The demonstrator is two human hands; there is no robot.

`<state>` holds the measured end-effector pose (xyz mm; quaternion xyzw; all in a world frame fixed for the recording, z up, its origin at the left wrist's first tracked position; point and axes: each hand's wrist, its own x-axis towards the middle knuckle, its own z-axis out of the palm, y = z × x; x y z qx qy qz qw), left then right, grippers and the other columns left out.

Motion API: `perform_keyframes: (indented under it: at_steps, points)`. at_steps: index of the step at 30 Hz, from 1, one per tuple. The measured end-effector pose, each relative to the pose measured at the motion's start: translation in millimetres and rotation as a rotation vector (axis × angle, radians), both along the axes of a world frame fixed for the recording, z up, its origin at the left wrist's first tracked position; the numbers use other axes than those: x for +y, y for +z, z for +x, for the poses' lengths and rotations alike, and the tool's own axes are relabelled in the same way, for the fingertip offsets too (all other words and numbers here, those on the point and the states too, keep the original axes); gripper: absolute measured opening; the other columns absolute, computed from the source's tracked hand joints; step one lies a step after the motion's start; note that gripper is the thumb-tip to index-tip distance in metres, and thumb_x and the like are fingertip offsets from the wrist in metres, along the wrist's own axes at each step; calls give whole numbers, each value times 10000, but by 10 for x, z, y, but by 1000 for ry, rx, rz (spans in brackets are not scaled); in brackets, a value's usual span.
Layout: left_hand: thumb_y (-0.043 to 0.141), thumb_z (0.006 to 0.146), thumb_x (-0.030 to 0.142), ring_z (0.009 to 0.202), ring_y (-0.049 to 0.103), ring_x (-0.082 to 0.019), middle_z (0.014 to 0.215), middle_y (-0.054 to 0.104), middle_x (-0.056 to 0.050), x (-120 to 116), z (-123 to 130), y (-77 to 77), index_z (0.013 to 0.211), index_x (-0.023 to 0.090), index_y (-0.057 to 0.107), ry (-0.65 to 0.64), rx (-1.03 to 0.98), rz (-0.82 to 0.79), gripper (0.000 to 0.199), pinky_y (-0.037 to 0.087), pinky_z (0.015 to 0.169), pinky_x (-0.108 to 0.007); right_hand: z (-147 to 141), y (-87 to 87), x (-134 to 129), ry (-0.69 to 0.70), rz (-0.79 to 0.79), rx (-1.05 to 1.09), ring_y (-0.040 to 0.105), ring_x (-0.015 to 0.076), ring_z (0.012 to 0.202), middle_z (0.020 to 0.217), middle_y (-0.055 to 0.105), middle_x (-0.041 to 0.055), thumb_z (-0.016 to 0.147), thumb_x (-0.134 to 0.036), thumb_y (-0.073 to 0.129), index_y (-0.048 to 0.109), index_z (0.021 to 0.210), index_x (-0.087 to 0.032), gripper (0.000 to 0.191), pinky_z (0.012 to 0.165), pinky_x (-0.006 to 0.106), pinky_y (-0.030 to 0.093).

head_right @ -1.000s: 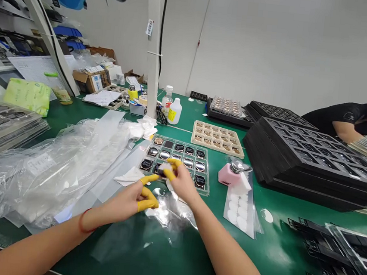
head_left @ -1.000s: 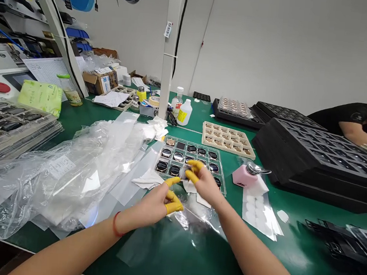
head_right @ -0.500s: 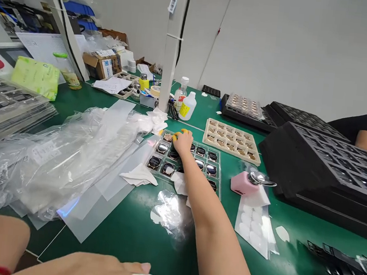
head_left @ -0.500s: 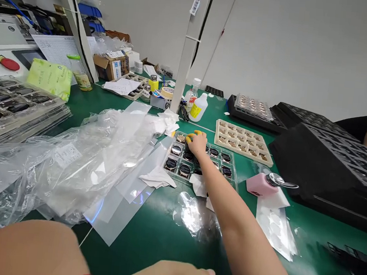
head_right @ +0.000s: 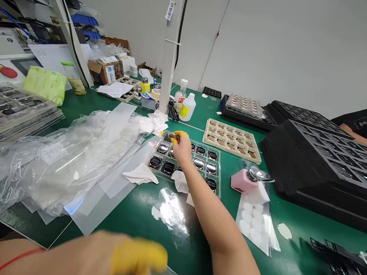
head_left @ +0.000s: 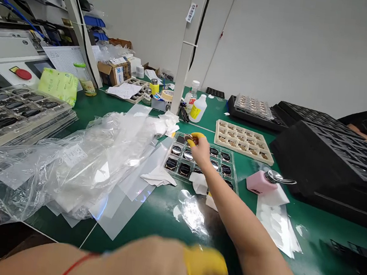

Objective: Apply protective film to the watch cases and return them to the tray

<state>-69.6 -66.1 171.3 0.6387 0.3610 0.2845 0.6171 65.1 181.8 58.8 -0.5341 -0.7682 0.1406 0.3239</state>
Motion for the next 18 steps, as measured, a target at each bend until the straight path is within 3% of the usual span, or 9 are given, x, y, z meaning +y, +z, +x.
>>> perform_keyframes:
  at_steps: [2, 3, 5, 7, 10, 14, 16, 18]
  points:
    - [507, 826, 427, 1035, 571, -260, 875, 692, -55, 256, 47, -303, 976, 228, 650, -27, 4, -22, 287, 444, 887, -392, 203, 156, -398, 74, -3, 98, 568, 164, 795, 930, 610, 44, 852, -269, 467, 535, 1002, -206, 177, 721, 311, 451]
    - [459, 858, 435, 963, 599, -240, 849, 687, -71, 388, 76, -471, 1062, 188, 600, -44, -30, -85, 350, 441, 881, -397, 311, 217, -616, 182, -29, 247, 572, 161, 794, 905, 605, 31, 841, -264, 496, 537, 978, -217, 150, 715, 308, 460]
    - [500, 845, 431, 856, 624, -215, 883, 666, -78, 614, 145, -763, 1261, 175, 410, 27, -118, -201, 496, 460, 828, -408, 514, 285, -1040, 359, -55, 384, 572, 156, 808, 908, 588, 14, 801, -231, 565, 559, 902, -243, 101, 725, 310, 471]
    - [577, 809, 378, 877, 616, -205, 1005, 626, -89, 746, 226, -945, 1314, 203, 325, 29, -189, -188, 590, 469, 824, -396, 675, 271, -1381, 451, -69, 330, 559, 166, 894, 942, 583, 21, 796, -164, 555, 585, 864, -250, 113, 796, 333, 462]
    - [655, 742, 285, 978, 572, -227, 1176, 552, -91, 761, 352, -1033, 1273, 238, 400, 24, -128, -35, 591, 472, 828, -372, 823, 144, -1635, 455, -129, 319, 542, 171, 960, 991, 578, 38, 826, -120, 466, 596, 880, -248, 191, 850, 360, 448]
    - [629, 743, 237, 890, 571, -210, 1123, 580, -71, 641, 496, -1070, 1345, 260, 330, 92, 62, 164, 673, 475, 781, -356, 863, -17, -1674, 281, -309, 418, 572, 164, 833, 946, 580, 36, 815, -191, 513, 566, 938, -237, 142, 751, 343, 488]
    - [583, 774, 227, 865, 577, -201, 1084, 593, -69, 605, 541, -1124, 1357, 246, 305, 89, 46, 170, 647, 480, 766, -345, 831, -48, -1702, 208, -237, 326, 560, 174, 795, 919, 580, 42, 788, -201, 558, 578, 899, -230, 116, 729, 356, 478]
    - [569, 776, 215, 898, 577, -199, 1129, 568, -76, 599, 550, -1191, 1319, 233, 352, 106, 3, 144, 585, 479, 785, -336, 798, -55, -1754, 221, -81, 196, 541, 192, 814, 896, 589, 51, 790, -180, 547, 588, 818, -226, 68, 739, 371, 454]
